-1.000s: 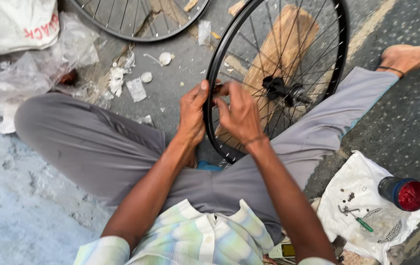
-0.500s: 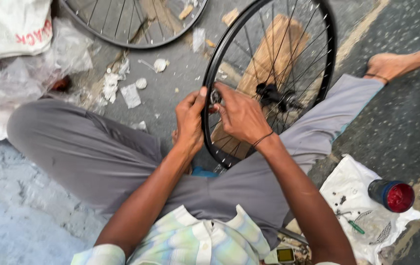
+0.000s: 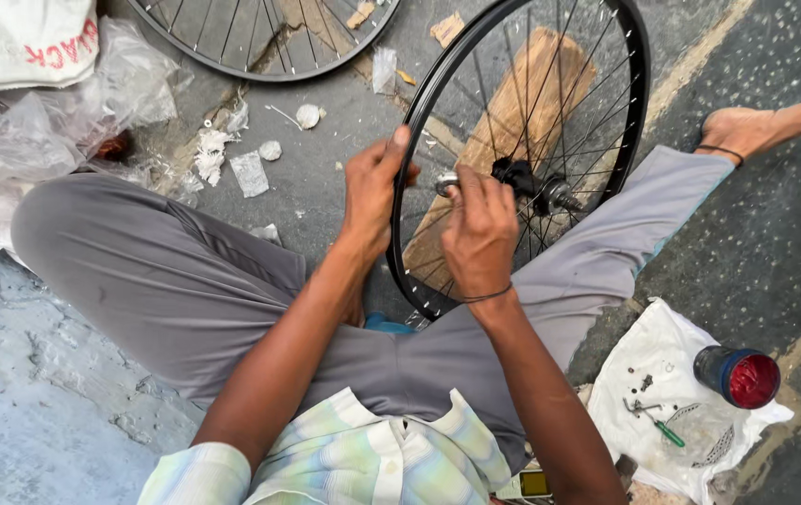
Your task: The person works on a bicycle wheel by holding the rim and fitting metal components onto it by hand.
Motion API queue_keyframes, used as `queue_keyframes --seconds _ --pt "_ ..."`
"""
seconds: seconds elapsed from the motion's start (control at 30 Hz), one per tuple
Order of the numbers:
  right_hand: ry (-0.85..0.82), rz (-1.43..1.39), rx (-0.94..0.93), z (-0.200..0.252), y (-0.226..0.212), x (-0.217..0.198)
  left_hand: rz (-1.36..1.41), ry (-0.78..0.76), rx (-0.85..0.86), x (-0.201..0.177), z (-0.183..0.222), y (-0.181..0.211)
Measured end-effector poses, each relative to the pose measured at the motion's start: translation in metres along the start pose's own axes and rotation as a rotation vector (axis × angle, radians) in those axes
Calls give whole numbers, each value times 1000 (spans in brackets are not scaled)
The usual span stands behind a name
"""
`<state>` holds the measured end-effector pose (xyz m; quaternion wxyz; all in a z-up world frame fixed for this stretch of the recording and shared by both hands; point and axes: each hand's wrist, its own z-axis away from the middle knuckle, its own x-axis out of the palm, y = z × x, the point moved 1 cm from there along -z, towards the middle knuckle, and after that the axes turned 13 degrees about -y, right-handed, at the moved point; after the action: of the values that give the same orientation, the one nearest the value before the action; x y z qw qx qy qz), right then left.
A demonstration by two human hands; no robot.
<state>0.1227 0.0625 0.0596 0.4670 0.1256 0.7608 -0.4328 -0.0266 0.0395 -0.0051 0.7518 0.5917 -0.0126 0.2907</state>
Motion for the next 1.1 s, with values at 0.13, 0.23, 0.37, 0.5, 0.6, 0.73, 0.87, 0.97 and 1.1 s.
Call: queue_keyframes --seconds 0.13,0.23,0.37,0.5,0.6,0.73,0.87,0.97,1.1 --pt "-85 68 -82 -12 10 -3 57 66 -9 -1 28 -22" --pt "-222 -218 -41 -10 9 6 147 122 -10 -3 37 -31" --pt "-114 -442 199 0 7 20 199 83 55 -1 38 -29" --pt "-524 -706 120 -25 31 11 254 -5 27 -2 35 -24" --pt "-605 -717 50 -33 28 6 286 -1 23 -1 36 -22" --pt "-448 -377 122 -18 13 22 250 43 13 -2 38 -27" --pt "-148 33 -157 -3 -6 25 310 -41 38 -3 33 -11" --pt "-50 -1 -261 -12 -3 18 334 -166 -14 -5 29 -6" --pt "-244 -33 -10 -19 -13 19 171 22 -56 -3 32 -15"
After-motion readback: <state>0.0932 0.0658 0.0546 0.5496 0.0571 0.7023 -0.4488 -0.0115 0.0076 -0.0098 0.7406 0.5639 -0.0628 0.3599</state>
